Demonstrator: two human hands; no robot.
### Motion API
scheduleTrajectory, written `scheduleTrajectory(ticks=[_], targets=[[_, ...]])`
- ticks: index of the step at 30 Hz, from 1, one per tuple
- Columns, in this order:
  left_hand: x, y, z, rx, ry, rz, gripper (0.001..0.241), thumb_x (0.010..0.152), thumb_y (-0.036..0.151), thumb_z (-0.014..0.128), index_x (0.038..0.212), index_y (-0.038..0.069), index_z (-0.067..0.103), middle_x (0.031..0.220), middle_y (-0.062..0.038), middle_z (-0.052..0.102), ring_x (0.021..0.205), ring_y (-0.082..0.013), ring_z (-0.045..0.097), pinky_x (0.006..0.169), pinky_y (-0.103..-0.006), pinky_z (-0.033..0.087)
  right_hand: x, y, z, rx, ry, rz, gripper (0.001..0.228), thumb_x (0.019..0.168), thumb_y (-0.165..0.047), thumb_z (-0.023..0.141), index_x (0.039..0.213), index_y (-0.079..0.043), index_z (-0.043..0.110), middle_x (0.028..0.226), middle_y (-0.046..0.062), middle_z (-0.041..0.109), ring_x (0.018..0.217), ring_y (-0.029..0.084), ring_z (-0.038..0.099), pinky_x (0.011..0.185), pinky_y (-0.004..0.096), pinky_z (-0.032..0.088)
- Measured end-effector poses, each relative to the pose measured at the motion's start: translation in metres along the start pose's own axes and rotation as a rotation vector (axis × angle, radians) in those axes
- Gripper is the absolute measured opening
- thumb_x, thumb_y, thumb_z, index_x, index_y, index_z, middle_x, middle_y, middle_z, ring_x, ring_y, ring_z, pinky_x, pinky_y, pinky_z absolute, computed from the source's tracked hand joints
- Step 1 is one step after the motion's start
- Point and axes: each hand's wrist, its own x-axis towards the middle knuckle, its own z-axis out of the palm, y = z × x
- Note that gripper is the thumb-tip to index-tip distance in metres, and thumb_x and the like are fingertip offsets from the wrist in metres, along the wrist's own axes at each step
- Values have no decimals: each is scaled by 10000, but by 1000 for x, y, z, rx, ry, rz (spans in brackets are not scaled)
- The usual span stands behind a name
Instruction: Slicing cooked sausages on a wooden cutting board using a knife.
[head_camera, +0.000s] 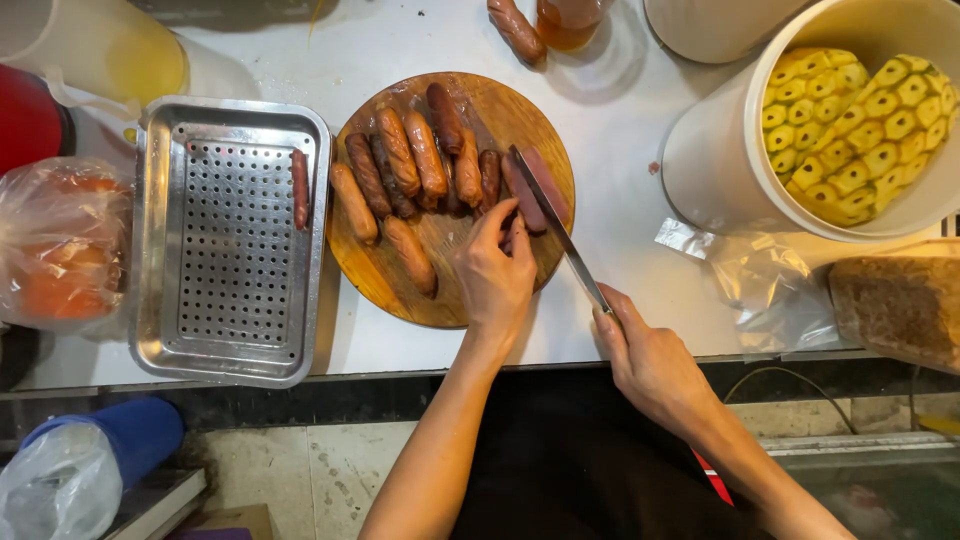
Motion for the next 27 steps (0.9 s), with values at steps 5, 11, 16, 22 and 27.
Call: scheduleTrajectory(ticks=[5, 11, 16, 22, 27], targets=[[-1, 10, -9, 7, -21, 10, 230, 908, 12, 649, 1120, -26, 728, 1012, -254, 740, 914, -396, 747, 705, -378, 635, -10, 2, -2, 62, 27, 16, 491, 1030, -456, 302, 1504, -378, 407, 968, 345, 738, 1057, 534, 668, 988, 614, 513], [5, 6, -4, 6, -132, -16, 274, 900, 108, 696, 1142, -13, 739, 1028, -249, 747, 931, -385, 752, 696, -373, 643, -23, -12, -8, 162, 101, 12, 495, 1032, -455, 314, 1502, -358, 433, 984, 368, 726, 1079, 550, 649, 1016, 626, 490], [67, 14, 2, 110, -165, 182, 278, 894, 98, 702, 1162, 35, 733, 716, -95, 764, 381, -84, 465, 343, -218, 423, -20, -3, -6, 232, 222, -39, 487, 1013, -379, 386, 1475, -244, 465, 718, 169, 703, 645, 324, 713, 644, 429, 545], [202, -9, 54, 465, -307, 476, 339, 772, -138, 663, 1010, 50, 815, 779, -128, 678, 741, -224, 584, 653, -332, 625, -30, 1, -9, 274, 233, -1, 501, 1017, -397, 365, 1476, -230, 476, 754, 157, 708, 679, 292, 700, 668, 401, 540], [249, -43, 94, 802, -360, 821, 140, 683, -56, 714, 753, 64, 728, 825, -83, 710, 854, -343, 635, 661, -464, 578, -38, 16, -7, 293, 185, -28, 436, 1011, -335, 433, 1410, -222, 568, 655, 97, 678, 592, 215, 637, 578, 338, 512]])
